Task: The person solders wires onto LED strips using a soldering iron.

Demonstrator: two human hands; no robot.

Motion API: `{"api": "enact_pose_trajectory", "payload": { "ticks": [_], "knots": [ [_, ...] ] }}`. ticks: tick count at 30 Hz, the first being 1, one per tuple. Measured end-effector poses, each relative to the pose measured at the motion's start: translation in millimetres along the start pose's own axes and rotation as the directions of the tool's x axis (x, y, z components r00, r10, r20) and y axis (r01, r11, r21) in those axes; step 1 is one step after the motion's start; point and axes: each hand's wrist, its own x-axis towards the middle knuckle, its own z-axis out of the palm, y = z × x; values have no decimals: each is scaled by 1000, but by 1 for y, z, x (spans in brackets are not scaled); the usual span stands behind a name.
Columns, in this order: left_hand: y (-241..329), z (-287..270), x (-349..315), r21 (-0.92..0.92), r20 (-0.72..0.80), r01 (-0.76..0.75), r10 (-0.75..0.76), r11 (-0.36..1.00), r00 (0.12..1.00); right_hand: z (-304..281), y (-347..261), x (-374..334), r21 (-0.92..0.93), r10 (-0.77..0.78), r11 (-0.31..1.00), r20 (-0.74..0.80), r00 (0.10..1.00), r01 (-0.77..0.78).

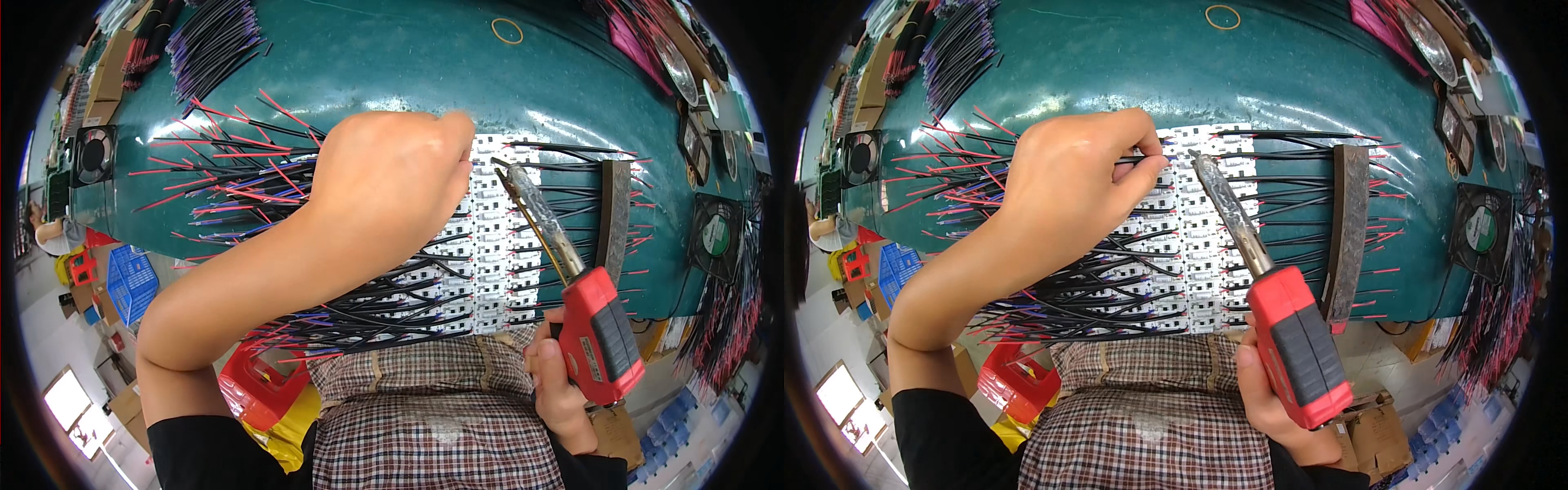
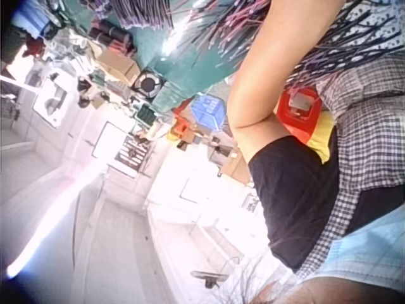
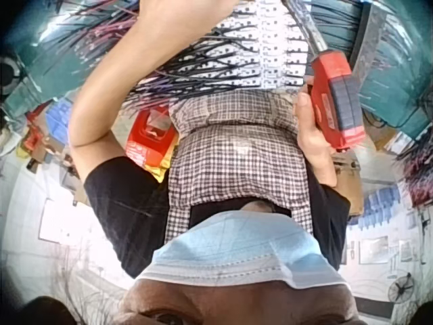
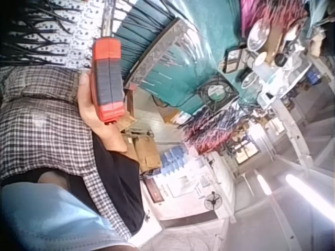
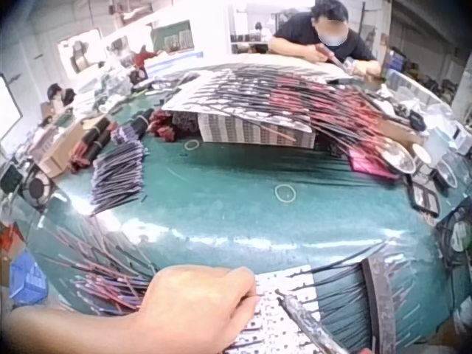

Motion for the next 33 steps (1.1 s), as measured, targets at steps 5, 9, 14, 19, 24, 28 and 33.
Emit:
{"api": "enact_pose_trajectory", "payload": {
  "ticks": [5,9,14,19,24,28,33],
  "knots": [
    [-2,9,-1,19,-23,-33,34,999,999,-1,-9,6,-51,136,990,32,990,-135],
    [-2,11,-1,47,-32,-46,47,998,998,3,-11,10,-90,99,991,-1,995,-99],
    [-2,13,-2,65,-37,-61,64,996,997,8,-5,12,-75,70,995,0,998,-70],
    [-2,16,-3,95,-53,-99,104,991,993,13,-11,15,136,161,979,-64,985,-151],
    [0,16,-3,108,-68,-146,154,983,986,8,-6,13,-20,98,995,38,994,-98],
    [0,15,-3,113,-66,-169,177,979,982,12,-11,13,127,190,975,-29,981,-185],
    [1,15,-2,136,-62,-186,196,973,979,11,3,13,34,-40,999,22,999,39]
  ]
}}
